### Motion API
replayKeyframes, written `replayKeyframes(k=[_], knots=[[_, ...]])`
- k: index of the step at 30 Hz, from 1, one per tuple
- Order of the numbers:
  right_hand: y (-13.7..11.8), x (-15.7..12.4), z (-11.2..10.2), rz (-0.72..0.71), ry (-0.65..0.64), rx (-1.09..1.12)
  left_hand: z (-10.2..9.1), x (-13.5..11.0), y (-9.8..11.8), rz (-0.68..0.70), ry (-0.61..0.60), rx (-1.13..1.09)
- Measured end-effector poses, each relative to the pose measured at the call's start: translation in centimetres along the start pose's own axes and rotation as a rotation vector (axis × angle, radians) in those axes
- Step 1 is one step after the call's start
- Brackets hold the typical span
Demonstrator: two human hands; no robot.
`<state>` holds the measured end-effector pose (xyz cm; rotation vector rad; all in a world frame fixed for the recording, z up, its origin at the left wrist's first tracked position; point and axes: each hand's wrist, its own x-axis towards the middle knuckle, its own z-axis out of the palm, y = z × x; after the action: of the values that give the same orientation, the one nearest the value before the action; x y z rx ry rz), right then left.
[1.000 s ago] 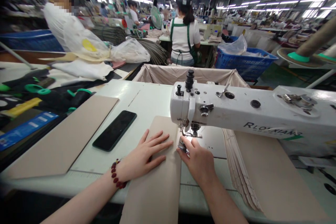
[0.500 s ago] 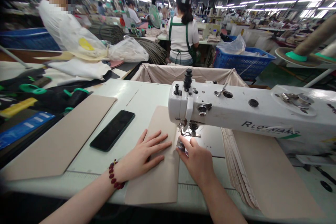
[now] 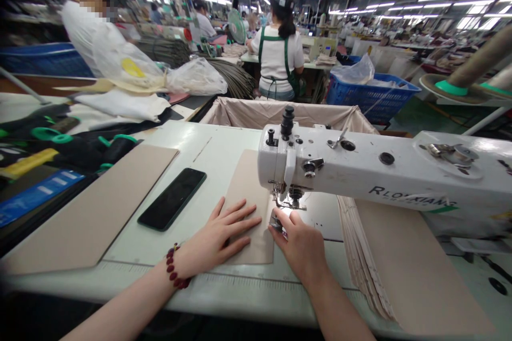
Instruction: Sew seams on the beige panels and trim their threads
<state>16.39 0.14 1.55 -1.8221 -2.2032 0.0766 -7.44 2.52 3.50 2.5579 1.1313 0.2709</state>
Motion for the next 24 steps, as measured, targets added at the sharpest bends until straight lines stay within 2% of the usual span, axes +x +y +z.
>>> replayKeyframes(k=[6,12,17,24], knots=[[-0.2,0.1,-0.1,0.012,-0.009,-0.023,0.4,0.0,-0.2,0.05,0.033,0.035],[0.0,0.0,-0.1,-0.006,0.004,-0.013,0.3,-0.3,0.6,0.129,0.039,0.087],[0.1,-0.1,0.0,-0.003,0.003,-0.004,0.2,-0.1,1.1,0.117,0.003,0.139],[0.1,0.0,0.1,-0.012,0.008,-0.005,0.4,1.5,0.6,0.094,0.032,0.16]])
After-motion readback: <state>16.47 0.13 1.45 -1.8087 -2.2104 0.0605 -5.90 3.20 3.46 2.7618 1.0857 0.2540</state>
